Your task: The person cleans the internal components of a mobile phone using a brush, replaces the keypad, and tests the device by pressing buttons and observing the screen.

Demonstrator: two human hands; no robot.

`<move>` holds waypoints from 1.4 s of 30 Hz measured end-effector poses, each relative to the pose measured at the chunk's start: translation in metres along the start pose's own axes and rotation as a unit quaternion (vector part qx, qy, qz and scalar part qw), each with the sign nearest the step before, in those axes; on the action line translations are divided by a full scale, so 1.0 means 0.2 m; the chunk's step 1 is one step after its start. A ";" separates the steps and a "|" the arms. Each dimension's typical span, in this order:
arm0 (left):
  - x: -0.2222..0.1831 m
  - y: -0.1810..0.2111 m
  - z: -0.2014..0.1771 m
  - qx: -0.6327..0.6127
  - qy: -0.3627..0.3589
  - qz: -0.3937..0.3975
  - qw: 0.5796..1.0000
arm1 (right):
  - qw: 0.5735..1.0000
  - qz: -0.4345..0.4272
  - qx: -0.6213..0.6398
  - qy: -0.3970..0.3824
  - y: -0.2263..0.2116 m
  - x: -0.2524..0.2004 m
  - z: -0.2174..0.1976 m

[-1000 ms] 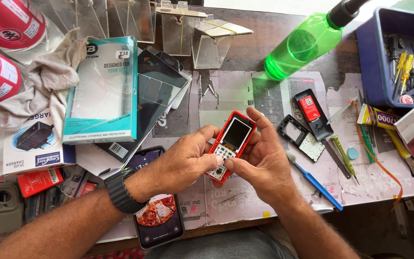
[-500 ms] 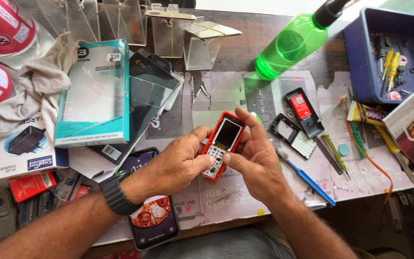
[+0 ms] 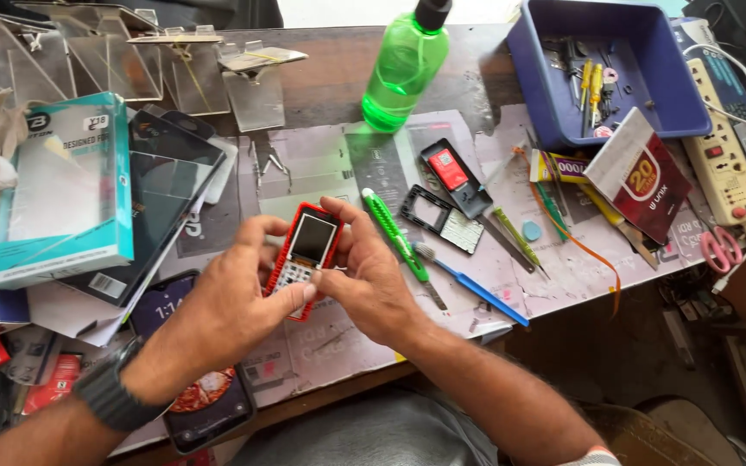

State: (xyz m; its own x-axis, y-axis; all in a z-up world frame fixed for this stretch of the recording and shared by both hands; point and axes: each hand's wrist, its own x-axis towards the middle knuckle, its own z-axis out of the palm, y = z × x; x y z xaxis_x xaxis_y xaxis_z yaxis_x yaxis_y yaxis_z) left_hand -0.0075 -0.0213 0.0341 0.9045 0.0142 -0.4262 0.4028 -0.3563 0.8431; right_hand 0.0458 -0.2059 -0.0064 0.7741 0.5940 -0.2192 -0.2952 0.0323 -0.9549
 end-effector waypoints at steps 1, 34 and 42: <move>-0.02 0.02 0.02 0.037 0.038 0.059 0.997 | 1.000 0.009 0.004 0.008 0.01 0.00 0.00; -0.24 0.03 0.34 0.117 0.179 0.205 0.955 | 0.998 -0.021 0.031 -0.045 0.08 -0.20 -0.13; -0.19 0.05 0.34 0.137 0.177 0.120 0.967 | 0.963 -0.070 -0.262 0.007 -0.06 -0.22 -0.26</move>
State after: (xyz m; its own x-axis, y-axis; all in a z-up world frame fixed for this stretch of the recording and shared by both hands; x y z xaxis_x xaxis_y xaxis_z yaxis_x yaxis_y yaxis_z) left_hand -0.0475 -0.0899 0.0361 0.9782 0.2021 -0.0482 0.1663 -0.6232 0.7642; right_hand 0.0448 -0.2751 0.0045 0.7942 0.6022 -0.0810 0.1315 -0.3006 -0.9446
